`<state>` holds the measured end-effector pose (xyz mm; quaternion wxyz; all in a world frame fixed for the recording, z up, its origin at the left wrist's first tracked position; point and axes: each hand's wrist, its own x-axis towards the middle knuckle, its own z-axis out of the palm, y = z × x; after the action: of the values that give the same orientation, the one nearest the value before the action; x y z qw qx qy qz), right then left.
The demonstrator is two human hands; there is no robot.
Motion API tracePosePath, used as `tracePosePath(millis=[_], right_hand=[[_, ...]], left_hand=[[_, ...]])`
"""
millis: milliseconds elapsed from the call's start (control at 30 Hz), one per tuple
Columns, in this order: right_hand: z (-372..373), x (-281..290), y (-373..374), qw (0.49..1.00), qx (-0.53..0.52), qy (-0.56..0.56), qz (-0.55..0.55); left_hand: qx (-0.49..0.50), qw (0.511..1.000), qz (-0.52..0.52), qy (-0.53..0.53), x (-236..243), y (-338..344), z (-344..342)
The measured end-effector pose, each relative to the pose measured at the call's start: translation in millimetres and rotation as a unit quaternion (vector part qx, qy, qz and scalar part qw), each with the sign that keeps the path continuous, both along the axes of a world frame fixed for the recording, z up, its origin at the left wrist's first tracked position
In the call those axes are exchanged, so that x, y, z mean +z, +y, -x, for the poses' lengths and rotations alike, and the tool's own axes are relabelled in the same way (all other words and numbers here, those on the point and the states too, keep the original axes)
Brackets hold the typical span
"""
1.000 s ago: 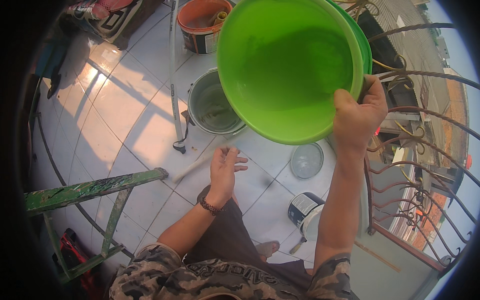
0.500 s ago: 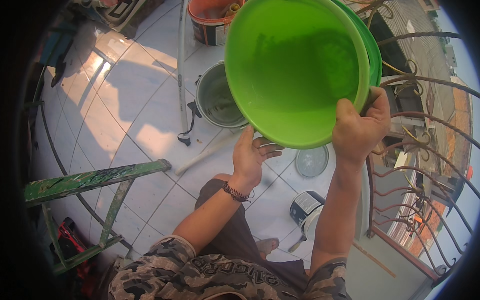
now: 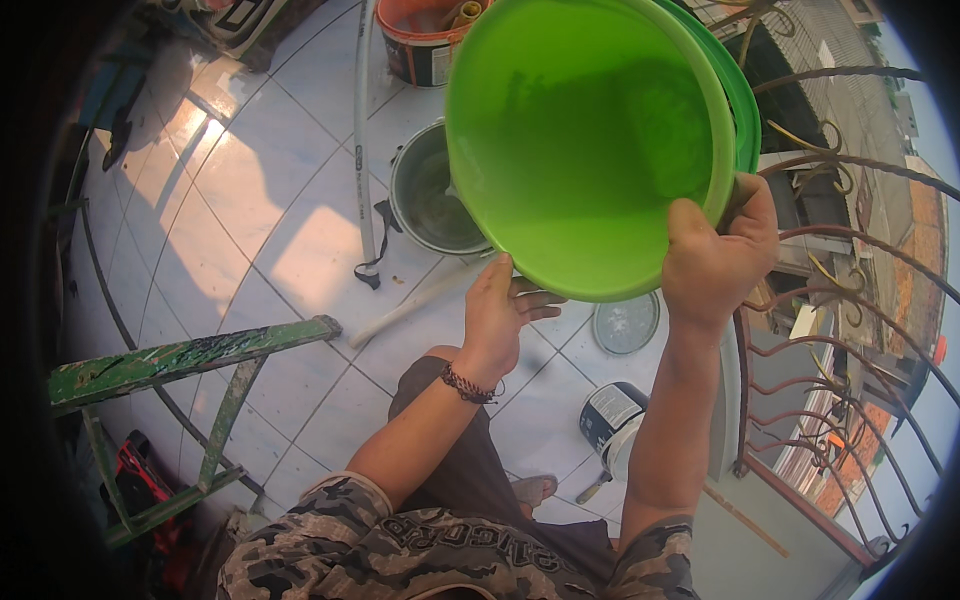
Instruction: The person sits on a tiled balcony floor and mixes a white liquid in a metal bucket using a wooden stick. They pour water from a green bucket into the mixture and continue stirring.
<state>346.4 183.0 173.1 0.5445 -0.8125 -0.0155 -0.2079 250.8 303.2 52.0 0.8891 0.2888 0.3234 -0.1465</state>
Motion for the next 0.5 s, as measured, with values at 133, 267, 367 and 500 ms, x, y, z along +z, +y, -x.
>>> tracePosePath(millis=[133,267,367,500], right_hand=[[-3,1,-11,0.998,-0.018,0.022,-0.050],[-3,6,-26,0.993,-0.049,0.045,-0.094],[-2,5,-30,0.994,-0.049,0.046,-0.084],[-3,6,-39,0.995,-0.061,0.033,-0.067]], left_hand=[[-0.005,0.999,-0.030,-0.019,3,6,3],[0.041,0.992,-0.121,0.016,-17,23,17],[0.065,0.955,-0.280,0.065,-53,43,13],[-0.015,0.949,-0.311,0.059,-63,79,-12]])
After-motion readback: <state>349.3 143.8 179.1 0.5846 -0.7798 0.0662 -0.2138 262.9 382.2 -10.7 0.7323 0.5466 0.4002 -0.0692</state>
